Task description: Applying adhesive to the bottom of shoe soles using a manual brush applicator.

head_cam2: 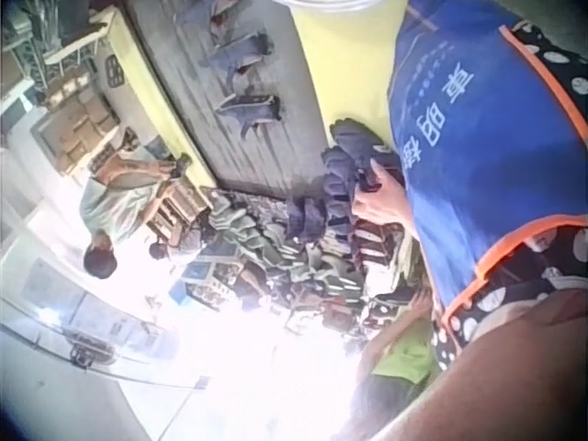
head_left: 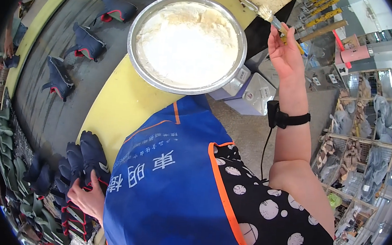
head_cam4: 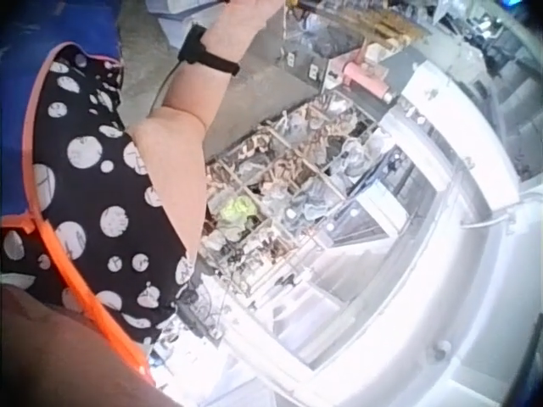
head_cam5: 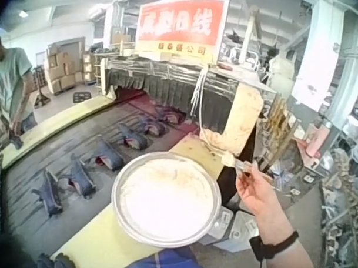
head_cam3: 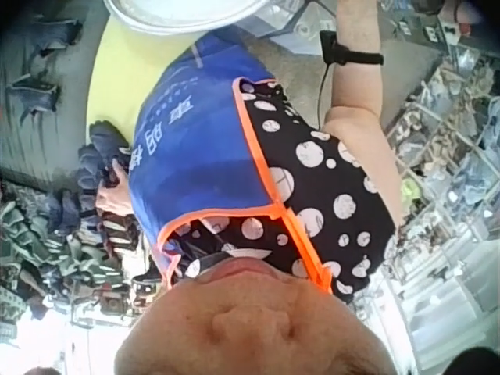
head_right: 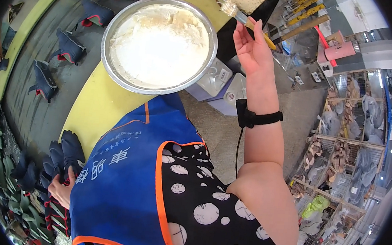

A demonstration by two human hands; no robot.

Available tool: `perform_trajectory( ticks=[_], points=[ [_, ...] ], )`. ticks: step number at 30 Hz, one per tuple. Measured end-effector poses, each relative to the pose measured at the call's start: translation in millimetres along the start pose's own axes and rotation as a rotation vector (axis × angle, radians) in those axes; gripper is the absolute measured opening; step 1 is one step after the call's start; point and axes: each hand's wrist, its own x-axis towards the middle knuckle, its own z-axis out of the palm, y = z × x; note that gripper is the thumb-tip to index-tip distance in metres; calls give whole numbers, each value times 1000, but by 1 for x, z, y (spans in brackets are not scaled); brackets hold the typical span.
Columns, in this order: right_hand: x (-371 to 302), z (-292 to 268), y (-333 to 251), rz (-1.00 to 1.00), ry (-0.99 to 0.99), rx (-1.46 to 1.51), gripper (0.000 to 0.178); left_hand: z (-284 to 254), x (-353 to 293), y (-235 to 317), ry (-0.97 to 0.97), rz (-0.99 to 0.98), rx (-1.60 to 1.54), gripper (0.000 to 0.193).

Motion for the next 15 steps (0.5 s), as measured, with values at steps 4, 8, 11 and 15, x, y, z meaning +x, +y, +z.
perform_trajectory(
  ticks=[4, 8, 11, 15],
  points=[
    [0, -6, 11, 139, -13, 45, 24, 18, -15, 13, -79, 45, -58, 77],
    [-2, -3, 27, 99, 10, 7, 19, 31, -9, 38, -51, 132, -108, 75],
    [-6, 3, 43, 143, -79, 41, 19, 26, 12, 61, -94, 327, -200, 63],
    [-14, 17, 59, 221, -128, 141, 19, 32, 38, 107, -135, 461, -452, 66]
  ],
)
